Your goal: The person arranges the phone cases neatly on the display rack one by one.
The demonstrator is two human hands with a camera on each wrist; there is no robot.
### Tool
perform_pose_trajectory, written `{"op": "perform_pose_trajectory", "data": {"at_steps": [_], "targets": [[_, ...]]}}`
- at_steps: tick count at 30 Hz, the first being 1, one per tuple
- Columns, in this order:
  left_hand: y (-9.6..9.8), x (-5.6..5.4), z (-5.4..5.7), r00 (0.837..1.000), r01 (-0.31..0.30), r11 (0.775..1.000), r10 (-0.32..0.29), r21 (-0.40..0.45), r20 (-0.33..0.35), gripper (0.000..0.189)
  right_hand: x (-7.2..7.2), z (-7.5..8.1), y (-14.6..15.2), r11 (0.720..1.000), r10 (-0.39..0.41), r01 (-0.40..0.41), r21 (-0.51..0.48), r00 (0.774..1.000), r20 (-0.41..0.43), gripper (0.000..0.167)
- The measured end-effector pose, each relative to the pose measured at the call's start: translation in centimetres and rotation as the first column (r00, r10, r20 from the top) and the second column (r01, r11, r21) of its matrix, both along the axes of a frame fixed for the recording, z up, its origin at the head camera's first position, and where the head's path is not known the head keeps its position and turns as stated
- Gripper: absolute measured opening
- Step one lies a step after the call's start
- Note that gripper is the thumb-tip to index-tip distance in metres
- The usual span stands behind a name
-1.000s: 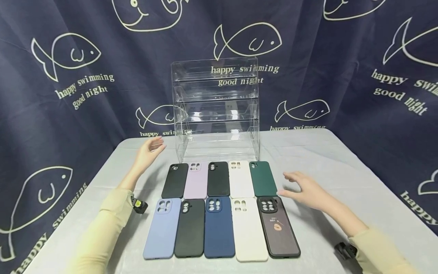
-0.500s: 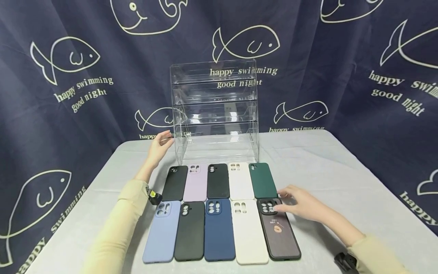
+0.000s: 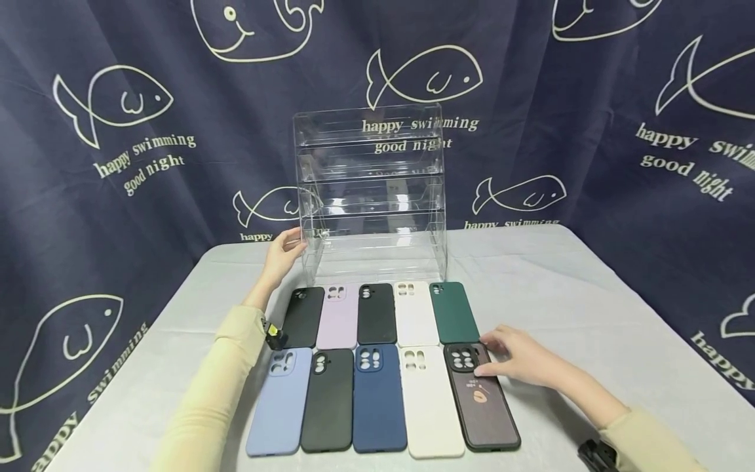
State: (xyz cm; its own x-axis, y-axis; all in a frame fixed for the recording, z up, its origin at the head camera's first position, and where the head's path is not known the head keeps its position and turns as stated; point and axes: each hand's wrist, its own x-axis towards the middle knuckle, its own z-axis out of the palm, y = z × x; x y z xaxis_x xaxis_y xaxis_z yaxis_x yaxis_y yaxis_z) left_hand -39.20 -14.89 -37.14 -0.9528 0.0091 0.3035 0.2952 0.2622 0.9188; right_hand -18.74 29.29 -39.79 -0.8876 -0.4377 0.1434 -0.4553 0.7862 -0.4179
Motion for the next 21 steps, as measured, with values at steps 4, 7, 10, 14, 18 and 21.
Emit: {"op": "perform_pose_trajectory", "data": {"at_steps": [4,7,10,14,18,21], "targets": [[-0.2,0.5,0.6,0.999,0.035,0.999,-0.035,0.01,0.01,0.044,0.0,-0.2,0.1,1.0,0.016,-0.016,0.004,1.0,-0.013,0.054],[-0.1,1.3,1.4,0.999,0.054,0.998,-0.054,-0.012,0.0,0.045,0.0,-0.3,0.2,0.999,0.036,-0.036,0.008,0.999,-0.025,0.052],[0.0,2.0,1.9,0.998,0.061,0.997,-0.061,-0.037,-0.006,0.045,0.0,-0.3,0.3,0.998,0.057,-0.057,0.014,0.998,-0.021,0.05],[-0.1,2.2,1.9,0.998,0.061,0.997,-0.061,-0.042,-0.003,0.045,0.2,-0.3,0.2,0.998,0.065,-0.066,0.023,0.998,0.014,0.058],[-0.4,1.2,1.0,0.998,0.06,0.998,-0.06,-0.02,-0.01,0.045,0.4,-0.4,0.2,0.999,0.028,-0.029,0.027,0.997,0.07,0.062],[-0.6,0.0,0.0,0.999,0.052,0.999,-0.052,-0.014,-0.015,0.045,0.3,-0.6,0.3,1.0,0.024,-0.025,0.012,0.997,0.068,0.057]]}}
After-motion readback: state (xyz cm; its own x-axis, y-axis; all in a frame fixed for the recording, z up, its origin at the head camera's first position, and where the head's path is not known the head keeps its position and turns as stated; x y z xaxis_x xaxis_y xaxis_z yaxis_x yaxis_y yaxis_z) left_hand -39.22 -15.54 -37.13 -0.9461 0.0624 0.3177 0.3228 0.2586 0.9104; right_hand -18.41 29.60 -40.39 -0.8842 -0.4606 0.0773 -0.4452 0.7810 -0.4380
